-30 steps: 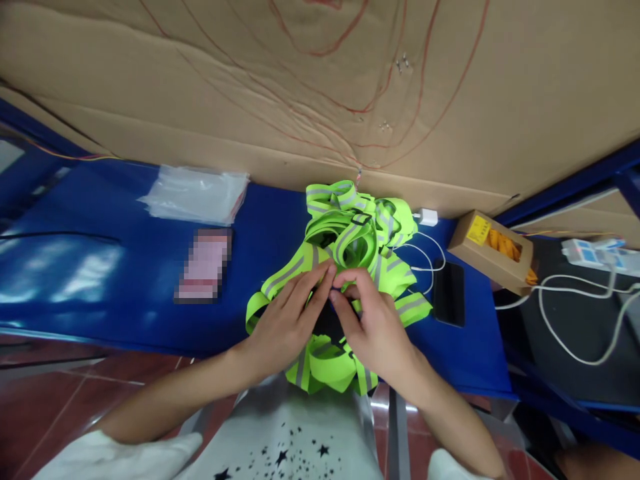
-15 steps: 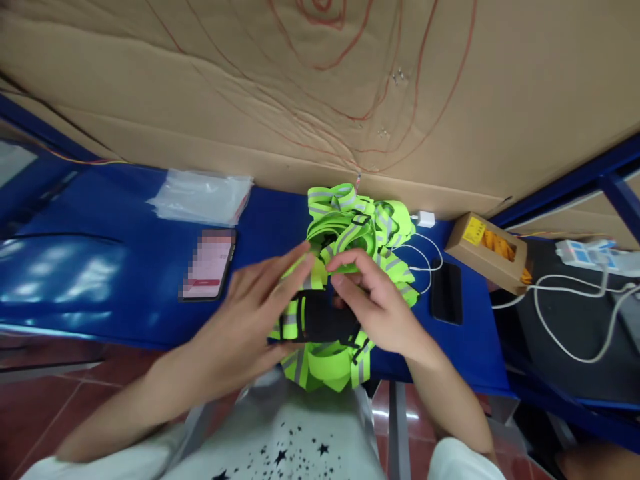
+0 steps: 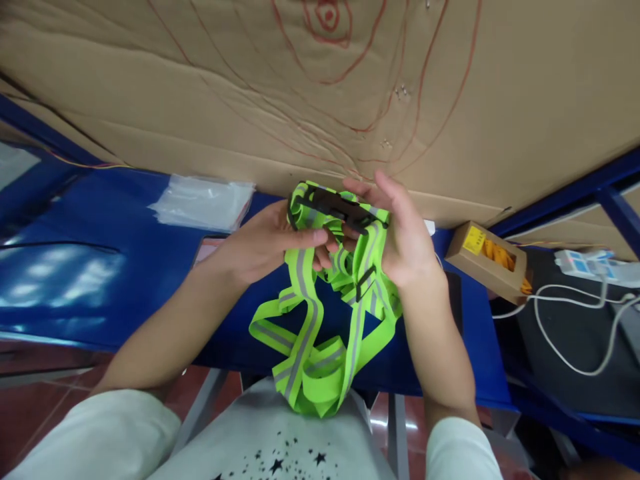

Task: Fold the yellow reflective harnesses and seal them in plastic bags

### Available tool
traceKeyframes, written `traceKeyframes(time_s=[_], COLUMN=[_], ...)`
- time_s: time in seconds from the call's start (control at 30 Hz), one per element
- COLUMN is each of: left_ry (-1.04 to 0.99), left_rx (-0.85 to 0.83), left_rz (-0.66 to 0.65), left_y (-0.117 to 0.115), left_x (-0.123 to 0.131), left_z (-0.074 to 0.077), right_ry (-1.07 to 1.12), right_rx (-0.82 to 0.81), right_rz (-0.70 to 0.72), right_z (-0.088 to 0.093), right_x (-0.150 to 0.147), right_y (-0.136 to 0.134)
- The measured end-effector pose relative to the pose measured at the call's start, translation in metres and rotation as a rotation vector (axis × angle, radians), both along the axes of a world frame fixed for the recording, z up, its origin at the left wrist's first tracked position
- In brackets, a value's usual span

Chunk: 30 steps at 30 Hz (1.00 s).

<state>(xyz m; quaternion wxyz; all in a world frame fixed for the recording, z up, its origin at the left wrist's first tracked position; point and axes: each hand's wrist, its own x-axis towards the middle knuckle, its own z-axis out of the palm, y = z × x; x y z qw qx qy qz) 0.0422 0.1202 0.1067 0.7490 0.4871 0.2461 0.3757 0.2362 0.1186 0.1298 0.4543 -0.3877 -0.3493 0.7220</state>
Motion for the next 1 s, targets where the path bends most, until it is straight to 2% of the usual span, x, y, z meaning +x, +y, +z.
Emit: traceKeyframes(time_s=[0.13, 0.2, 0.3, 0.33, 0.4, 0.47, 0.57, 0.6, 0.7, 0.83, 0.93, 1.0], left_ry=[-0.034, -0.022, 0.027, 0.036, 0.035, 0.037, 0.065, 0.083, 0.159, 0.251, 0.247, 0.225], left_rx=[-0.09, -0.073, -0.008, 0.025, 0.091, 0.13, 0.165, 0.195, 0.361, 0.519, 0.527, 0.517], left_rz=[0.152, 0.247, 0.367, 0.393, 0.382, 0.272, 0.137, 0.154, 0.31, 0.375, 0.416, 0.46], left_y=[0.019, 0.024, 0.027, 0.027, 0.026, 0.024, 0.02, 0.019, 0.015, 0.011, 0.011, 0.011], left_x=[0.0, 0.003, 0.012, 0.014, 0.016, 0.014, 0.008, 0.007, 0.008, 0.011, 0.013, 0.015], left_z=[-0.006, -0.009, -0.014, -0.015, -0.017, -0.015, -0.012, -0.012, -0.013, -0.016, -0.017, -0.016], right_ry=[-0.075, -0.149, -0.217, -0.235, -0.272, -0.277, -0.279, -0.297, -0.376, -0.411, -0.422, -0.47], right_rx=[0.143, 0.246, 0.321, 0.335, 0.36, 0.368, 0.379, 0.386, 0.437, 0.553, 0.618, 0.637], right_rz=[-0.065, 0.035, 0.198, 0.178, 0.049, -0.067, -0.15, -0.177, -0.232, -0.109, 0.018, 0.045], right_z=[-0.027, -0.038, -0.044, -0.044, -0.044, -0.047, -0.051, -0.052, -0.053, -0.053, -0.054, -0.053], right_x=[0.003, 0.003, 0.002, 0.001, 0.0, 0.001, 0.004, 0.004, 0.001, 0.005, 0.012, 0.014], right_y=[0.004, 0.004, 0.002, 0.002, 0.002, 0.003, 0.004, 0.004, 0.002, -0.001, -0.002, -0.002])
